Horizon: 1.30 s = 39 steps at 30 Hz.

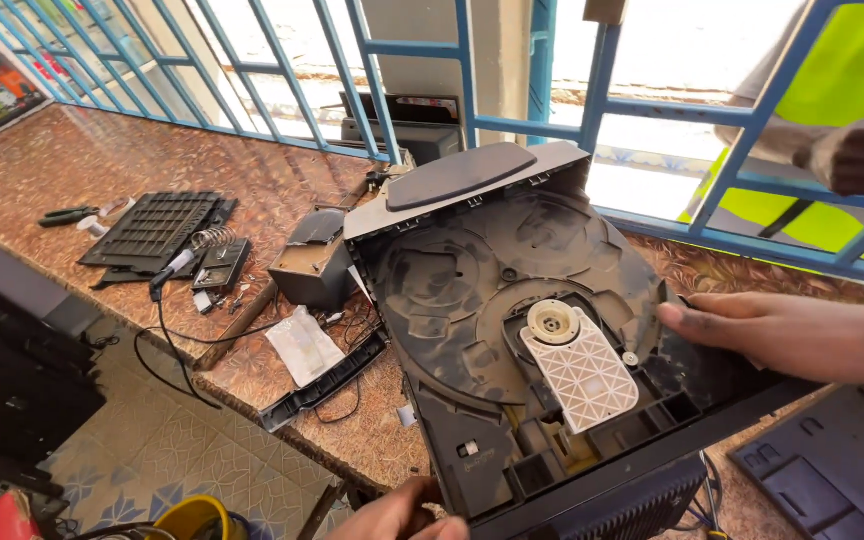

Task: The person uses a screwdriver to remove screws from the casing of an electronic device, likely a VCR or DVD player. They then separate the top cover from the main body, revealing the internal components, and place the cover aside.

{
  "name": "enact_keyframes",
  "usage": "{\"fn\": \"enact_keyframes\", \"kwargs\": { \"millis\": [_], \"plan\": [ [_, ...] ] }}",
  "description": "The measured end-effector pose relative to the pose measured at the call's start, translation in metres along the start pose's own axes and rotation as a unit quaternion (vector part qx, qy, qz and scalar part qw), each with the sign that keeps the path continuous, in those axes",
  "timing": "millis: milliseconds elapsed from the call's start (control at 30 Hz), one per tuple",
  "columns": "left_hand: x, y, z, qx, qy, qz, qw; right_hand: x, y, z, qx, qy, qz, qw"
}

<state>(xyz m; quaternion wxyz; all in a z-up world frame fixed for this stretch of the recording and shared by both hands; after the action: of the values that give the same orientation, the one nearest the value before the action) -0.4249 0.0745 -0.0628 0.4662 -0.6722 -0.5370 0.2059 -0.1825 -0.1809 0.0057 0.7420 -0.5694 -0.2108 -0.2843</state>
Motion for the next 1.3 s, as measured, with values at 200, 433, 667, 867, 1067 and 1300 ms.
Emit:
{"fn": "enact_keyframes", "kwargs": {
  "millis": [200, 433, 667, 867, 1067, 1300],
  "plan": [
    [0.001, 0.135, 0.077, -0.028, -0.324, 0.107, 0.939, -0.007, 0.011, -0.008, 0.048, 0.012, -0.036, 0.998],
    [0.018, 0.021, 0.02, -0.122, 0.135, 0.011, 0.983, -0.013, 0.016, -0.016, 0.067, 0.08, -0.135, 0.985],
    [0.01, -0.067, -0.037, -0.137, 0.016, -0.067, 0.988, -0.022, 0.018, -0.018, 0.098, 0.181, -0.216, 0.954],
    [0.002, -0.029, -0.013, -0.217, -0.134, -0.086, 0.963, -0.029, -0.003, -0.013, 0.16, 0.305, -0.237, 0.909],
    [0.009, -0.001, -0.011, -0.231, -0.37, -0.047, 0.899, -0.011, 0.054, -0.071, 0.297, 0.098, -0.183, 0.932],
    [0.0, -0.024, -0.023, -0.232, -0.346, -0.08, 0.906, -0.013, 0.097, -0.121, 0.447, 0.096, -0.313, 0.832]
  ]
}}
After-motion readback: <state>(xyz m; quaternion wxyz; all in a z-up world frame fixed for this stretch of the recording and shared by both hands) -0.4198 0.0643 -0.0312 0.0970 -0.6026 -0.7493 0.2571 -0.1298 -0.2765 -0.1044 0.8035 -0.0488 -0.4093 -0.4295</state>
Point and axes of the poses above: each hand's wrist, its own y-axis towards the middle knuckle, its own x-axis out of the back of the hand, z = x × y, the point moved 1 cm from there along y, towards the middle knuckle, and after that the axes turned 4 degrees about z, right-handed, at the moved point
